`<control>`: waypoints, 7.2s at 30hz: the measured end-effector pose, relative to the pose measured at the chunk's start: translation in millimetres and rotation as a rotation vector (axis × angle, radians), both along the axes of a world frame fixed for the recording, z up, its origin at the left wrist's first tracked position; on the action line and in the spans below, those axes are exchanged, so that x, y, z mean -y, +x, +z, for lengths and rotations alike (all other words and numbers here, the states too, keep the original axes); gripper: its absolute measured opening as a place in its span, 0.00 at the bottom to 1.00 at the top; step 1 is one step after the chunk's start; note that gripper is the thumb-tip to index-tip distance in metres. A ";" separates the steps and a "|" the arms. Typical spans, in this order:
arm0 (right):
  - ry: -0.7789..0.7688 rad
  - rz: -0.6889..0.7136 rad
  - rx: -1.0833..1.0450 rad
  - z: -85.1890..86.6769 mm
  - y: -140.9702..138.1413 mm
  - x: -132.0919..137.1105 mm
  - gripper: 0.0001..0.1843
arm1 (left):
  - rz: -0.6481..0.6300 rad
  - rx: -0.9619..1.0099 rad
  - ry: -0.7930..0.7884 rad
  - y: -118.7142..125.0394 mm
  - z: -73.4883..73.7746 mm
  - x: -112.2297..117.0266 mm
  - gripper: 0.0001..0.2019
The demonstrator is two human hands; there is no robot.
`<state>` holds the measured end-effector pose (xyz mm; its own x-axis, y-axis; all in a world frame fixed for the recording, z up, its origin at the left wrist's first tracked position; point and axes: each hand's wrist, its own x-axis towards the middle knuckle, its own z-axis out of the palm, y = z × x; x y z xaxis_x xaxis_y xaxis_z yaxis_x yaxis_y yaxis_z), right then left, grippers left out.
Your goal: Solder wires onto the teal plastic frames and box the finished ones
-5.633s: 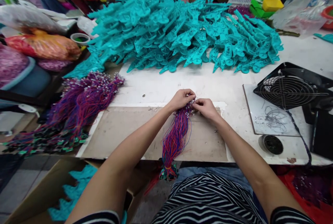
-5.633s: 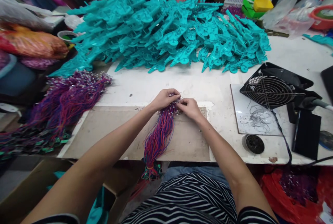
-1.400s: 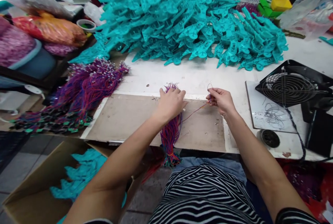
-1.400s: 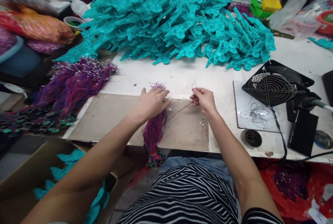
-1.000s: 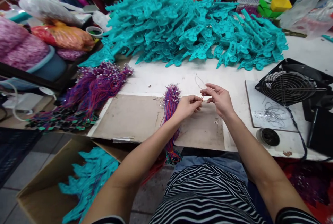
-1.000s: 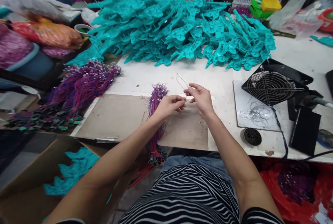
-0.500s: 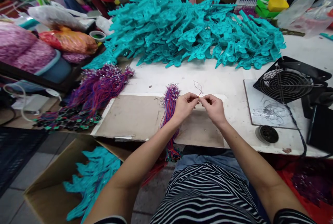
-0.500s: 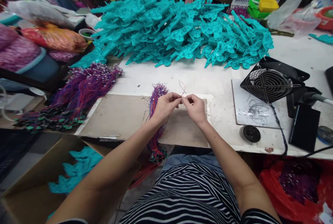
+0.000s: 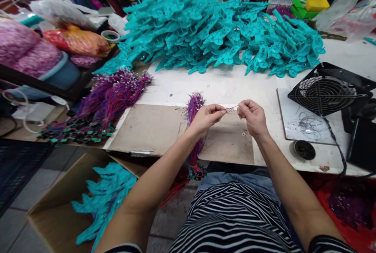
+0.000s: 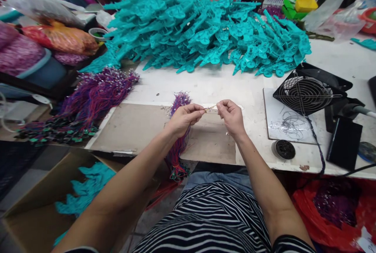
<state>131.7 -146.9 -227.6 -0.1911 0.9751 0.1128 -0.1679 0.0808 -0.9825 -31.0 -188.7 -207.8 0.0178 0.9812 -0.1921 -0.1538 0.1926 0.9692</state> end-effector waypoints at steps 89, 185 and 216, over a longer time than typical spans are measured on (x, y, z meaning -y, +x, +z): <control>0.072 0.151 0.919 -26.9 28.4 33.2 0.07 | 0.255 -0.203 0.224 -23.6 -22.1 -13.3 0.11; -0.151 0.033 -0.062 4.4 51.7 -13.2 0.15 | -0.290 -0.324 -0.095 57.4 7.6 -59.1 0.08; -0.338 -0.367 -0.155 -21.3 20.8 -39.0 0.18 | 0.153 -0.736 0.200 56.5 -23.6 -52.8 0.04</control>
